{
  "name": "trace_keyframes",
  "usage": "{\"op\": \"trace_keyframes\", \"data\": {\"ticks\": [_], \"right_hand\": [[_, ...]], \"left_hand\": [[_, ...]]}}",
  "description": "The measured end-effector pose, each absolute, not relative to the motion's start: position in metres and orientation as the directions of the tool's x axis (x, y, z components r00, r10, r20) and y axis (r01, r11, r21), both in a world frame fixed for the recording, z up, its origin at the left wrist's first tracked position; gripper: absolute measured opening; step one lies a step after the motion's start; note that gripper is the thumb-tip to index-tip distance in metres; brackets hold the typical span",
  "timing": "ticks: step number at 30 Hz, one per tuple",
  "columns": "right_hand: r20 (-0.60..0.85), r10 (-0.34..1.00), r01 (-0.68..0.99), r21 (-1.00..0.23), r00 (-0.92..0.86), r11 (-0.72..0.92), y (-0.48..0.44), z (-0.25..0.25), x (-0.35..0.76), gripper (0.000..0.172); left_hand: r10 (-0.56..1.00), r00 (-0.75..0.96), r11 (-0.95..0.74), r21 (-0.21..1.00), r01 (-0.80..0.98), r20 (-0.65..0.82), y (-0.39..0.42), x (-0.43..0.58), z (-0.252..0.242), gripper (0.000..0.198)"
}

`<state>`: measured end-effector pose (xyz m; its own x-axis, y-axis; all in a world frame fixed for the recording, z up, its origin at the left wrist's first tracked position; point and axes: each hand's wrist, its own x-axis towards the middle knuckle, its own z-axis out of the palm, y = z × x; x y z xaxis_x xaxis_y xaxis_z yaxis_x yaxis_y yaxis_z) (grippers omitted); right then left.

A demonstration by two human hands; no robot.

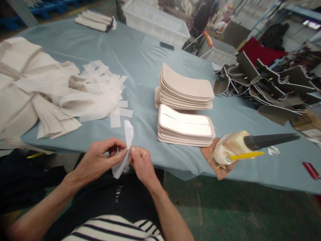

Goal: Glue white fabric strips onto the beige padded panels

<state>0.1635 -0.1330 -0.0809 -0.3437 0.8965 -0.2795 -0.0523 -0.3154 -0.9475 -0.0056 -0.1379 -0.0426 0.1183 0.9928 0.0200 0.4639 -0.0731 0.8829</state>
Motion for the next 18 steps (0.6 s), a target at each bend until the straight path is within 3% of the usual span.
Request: {"op": "trace_keyframes", "data": {"ticks": [9, 18], "right_hand": [[-0.154, 0.957, 0.058, -0.988, -0.246, -0.143, -0.135, -0.089, 0.164, 0.054], [-0.140, 0.962, 0.075, -0.989, -0.233, -0.125, -0.139, -0.094, 0.162, 0.050]], "left_hand": [[0.992, 0.112, 0.013, 0.922, 0.387, -0.061, -0.139, -0.002, -0.043, 0.027], [0.977, 0.094, 0.169, 0.965, 0.202, -0.190, -0.139, 0.005, -0.048, 0.023]]}}
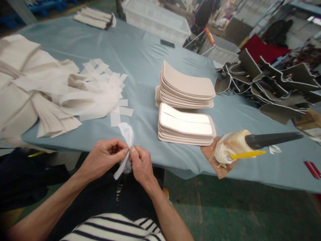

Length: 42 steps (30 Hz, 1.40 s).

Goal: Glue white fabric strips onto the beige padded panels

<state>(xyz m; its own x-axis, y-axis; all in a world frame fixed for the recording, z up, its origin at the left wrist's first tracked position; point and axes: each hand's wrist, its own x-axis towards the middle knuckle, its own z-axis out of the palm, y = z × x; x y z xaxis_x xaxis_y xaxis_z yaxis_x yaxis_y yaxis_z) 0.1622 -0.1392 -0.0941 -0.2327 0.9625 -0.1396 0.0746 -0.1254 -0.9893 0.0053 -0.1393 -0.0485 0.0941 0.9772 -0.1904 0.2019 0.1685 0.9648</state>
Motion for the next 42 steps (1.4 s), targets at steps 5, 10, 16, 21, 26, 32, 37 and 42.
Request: {"op": "trace_keyframes", "data": {"ticks": [5, 10, 16, 21, 26, 32, 37, 42], "right_hand": [[-0.105, 0.971, 0.095, -0.992, -0.214, -0.086, -0.141, -0.096, 0.161, 0.049], [-0.056, 0.974, 0.059, -0.997, -0.219, -0.044, -0.143, -0.084, 0.161, 0.051], [-0.104, 0.952, -0.072, -0.989, -0.288, -0.130, -0.134, -0.074, 0.156, 0.055], [-0.098, 0.952, -0.005, -0.995, -0.289, -0.103, -0.130, -0.076, 0.153, 0.054], [-0.126, 0.948, 0.048, -0.992, -0.291, -0.117, -0.131, -0.075, 0.155, 0.051], [-0.137, 0.962, 0.036, -0.991, -0.235, -0.132, -0.130, -0.071, 0.155, 0.045], [-0.115, 0.990, 0.145, -0.984, -0.078, -0.102, -0.125, -0.068, 0.154, 0.029], [-0.123, 0.989, 0.190, -0.976, -0.081, -0.106, -0.124, -0.069, 0.154, 0.024]], "left_hand": [[0.940, 0.087, 0.331, 0.944, 0.005, -0.330, -0.136, 0.014, -0.056, 0.026], [0.900, 0.026, 0.436, 0.893, -0.113, -0.436, -0.135, 0.014, -0.067, 0.040], [0.973, -0.045, 0.225, 0.974, -0.007, -0.225, -0.134, -0.004, -0.054, 0.040], [0.988, 0.030, 0.138, 0.957, 0.256, -0.151, -0.139, -0.003, -0.046, 0.031], [0.997, -0.011, 0.071, 0.942, 0.327, -0.071, -0.139, -0.002, -0.056, 0.022], [0.976, 0.004, 0.219, 0.972, 0.085, -0.220, -0.135, -0.005, -0.060, 0.038], [0.940, 0.056, 0.339, 0.939, -0.057, -0.336, -0.135, -0.006, -0.059, 0.046], [0.939, 0.082, 0.340, 0.935, -0.100, -0.333, -0.133, -0.005, -0.060, 0.046]]}}
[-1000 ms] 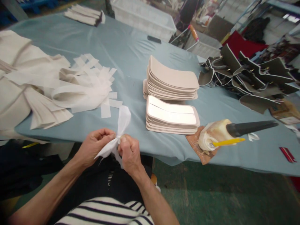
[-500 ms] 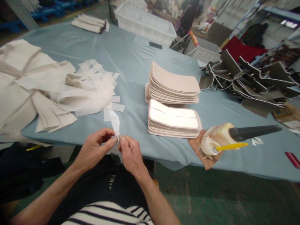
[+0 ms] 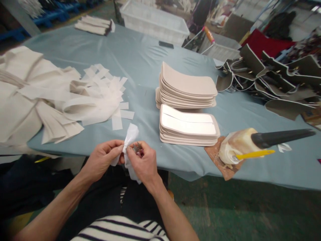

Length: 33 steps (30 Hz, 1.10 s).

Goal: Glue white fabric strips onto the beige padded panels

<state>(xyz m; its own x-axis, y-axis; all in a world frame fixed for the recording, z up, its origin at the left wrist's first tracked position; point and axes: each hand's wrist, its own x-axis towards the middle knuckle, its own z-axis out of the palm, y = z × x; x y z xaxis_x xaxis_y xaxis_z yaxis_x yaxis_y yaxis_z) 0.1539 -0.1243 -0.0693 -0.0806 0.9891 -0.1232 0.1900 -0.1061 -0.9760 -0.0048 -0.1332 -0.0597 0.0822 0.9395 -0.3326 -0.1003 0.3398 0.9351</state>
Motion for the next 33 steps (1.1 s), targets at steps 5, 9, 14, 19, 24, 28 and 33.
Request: {"op": "trace_keyframes", "data": {"ticks": [5, 9, 14, 19, 24, 28, 33], "right_hand": [[-0.125, 0.988, 0.213, -0.972, -0.094, -0.103, -0.124, -0.075, 0.154, 0.024], [-0.074, 0.993, 0.314, -0.948, -0.093, -0.041, -0.121, -0.078, 0.158, 0.025], [0.023, 0.983, 0.386, -0.918, -0.182, 0.093, -0.117, -0.073, 0.163, 0.023], [-0.029, 0.989, 0.308, -0.951, -0.144, 0.017, -0.120, -0.073, 0.161, 0.025], [0.005, 0.989, 0.328, -0.943, -0.151, 0.055, -0.127, -0.080, 0.159, 0.026], [0.077, 0.986, 0.368, -0.921, -0.149, 0.128, -0.128, -0.082, 0.161, 0.023], [0.166, 0.974, 0.350, -0.912, -0.157, 0.212, -0.128, -0.083, 0.162, 0.019]], "left_hand": [[0.955, 0.110, 0.288, 0.953, -0.100, -0.277, -0.135, -0.004, -0.064, 0.042], [0.927, 0.202, 0.356, 0.911, -0.210, -0.316, -0.136, -0.004, -0.071, 0.041], [0.912, 0.191, 0.407, 0.854, -0.324, -0.362, -0.134, -0.007, -0.075, 0.044], [0.913, 0.102, 0.407, 0.863, -0.299, -0.396, -0.137, -0.004, -0.074, 0.051], [0.947, 0.004, 0.313, 0.924, -0.218, -0.320, -0.141, 0.009, -0.070, 0.052], [0.958, -0.068, 0.269, 0.954, -0.131, -0.279, -0.141, 0.014, -0.068, 0.051], [0.955, -0.108, 0.262, 0.955, -0.142, -0.278, -0.141, 0.015, -0.067, 0.053]]}}
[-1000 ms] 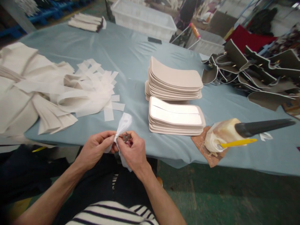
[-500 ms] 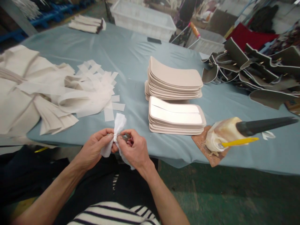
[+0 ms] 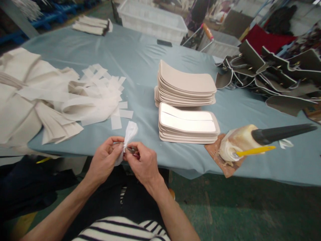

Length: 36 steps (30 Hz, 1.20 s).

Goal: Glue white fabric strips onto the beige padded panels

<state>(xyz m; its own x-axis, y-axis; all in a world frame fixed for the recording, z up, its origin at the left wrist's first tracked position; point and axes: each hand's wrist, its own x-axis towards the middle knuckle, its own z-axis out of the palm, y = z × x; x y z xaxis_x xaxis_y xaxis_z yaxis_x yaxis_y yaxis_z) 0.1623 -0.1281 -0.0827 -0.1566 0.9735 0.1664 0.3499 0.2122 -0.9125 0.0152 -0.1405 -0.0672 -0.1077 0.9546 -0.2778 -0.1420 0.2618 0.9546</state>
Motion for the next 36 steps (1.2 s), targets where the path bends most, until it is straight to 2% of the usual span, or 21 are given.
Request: {"op": "trace_keyframes", "data": {"ticks": [7, 16, 21, 24, 27, 31, 36], "right_hand": [[0.163, 0.957, 0.390, -0.886, -0.242, 0.249, -0.127, -0.078, 0.167, 0.017], [0.163, 0.960, 0.420, -0.873, -0.226, 0.247, -0.131, -0.084, 0.165, 0.017], [0.119, 0.983, 0.411, -0.896, -0.139, 0.167, -0.130, -0.087, 0.160, 0.013], [0.025, 0.996, 0.331, -0.942, -0.082, 0.051, -0.126, -0.085, 0.157, 0.011], [-0.072, 0.992, 0.223, -0.974, -0.103, -0.048, -0.125, -0.081, 0.157, 0.020], [-0.081, 0.986, 0.199, -0.979, -0.145, -0.051, -0.127, -0.076, 0.161, 0.026], [-0.066, 0.990, 0.288, -0.957, -0.124, -0.028, -0.129, -0.075, 0.160, 0.023]], "left_hand": [[0.947, -0.139, 0.266, 0.951, -0.155, -0.288, -0.141, 0.016, -0.069, 0.054], [0.961, -0.248, 0.147, 0.984, 0.097, -0.119, -0.147, 0.023, -0.070, 0.030], [0.963, -0.267, 0.099, 0.962, 0.255, -0.029, -0.150, 0.022, -0.070, 0.025], [0.968, -0.249, 0.097, 0.968, 0.233, -0.037, -0.151, 0.021, -0.071, 0.028], [0.970, -0.237, 0.102, 0.969, 0.223, -0.048, -0.151, 0.018, -0.070, 0.031], [0.966, -0.257, 0.069, 0.948, 0.311, 0.015, -0.151, 0.016, -0.069, 0.026], [0.959, -0.273, 0.040, 0.913, 0.407, 0.079, -0.151, 0.017, -0.066, 0.019]]}}
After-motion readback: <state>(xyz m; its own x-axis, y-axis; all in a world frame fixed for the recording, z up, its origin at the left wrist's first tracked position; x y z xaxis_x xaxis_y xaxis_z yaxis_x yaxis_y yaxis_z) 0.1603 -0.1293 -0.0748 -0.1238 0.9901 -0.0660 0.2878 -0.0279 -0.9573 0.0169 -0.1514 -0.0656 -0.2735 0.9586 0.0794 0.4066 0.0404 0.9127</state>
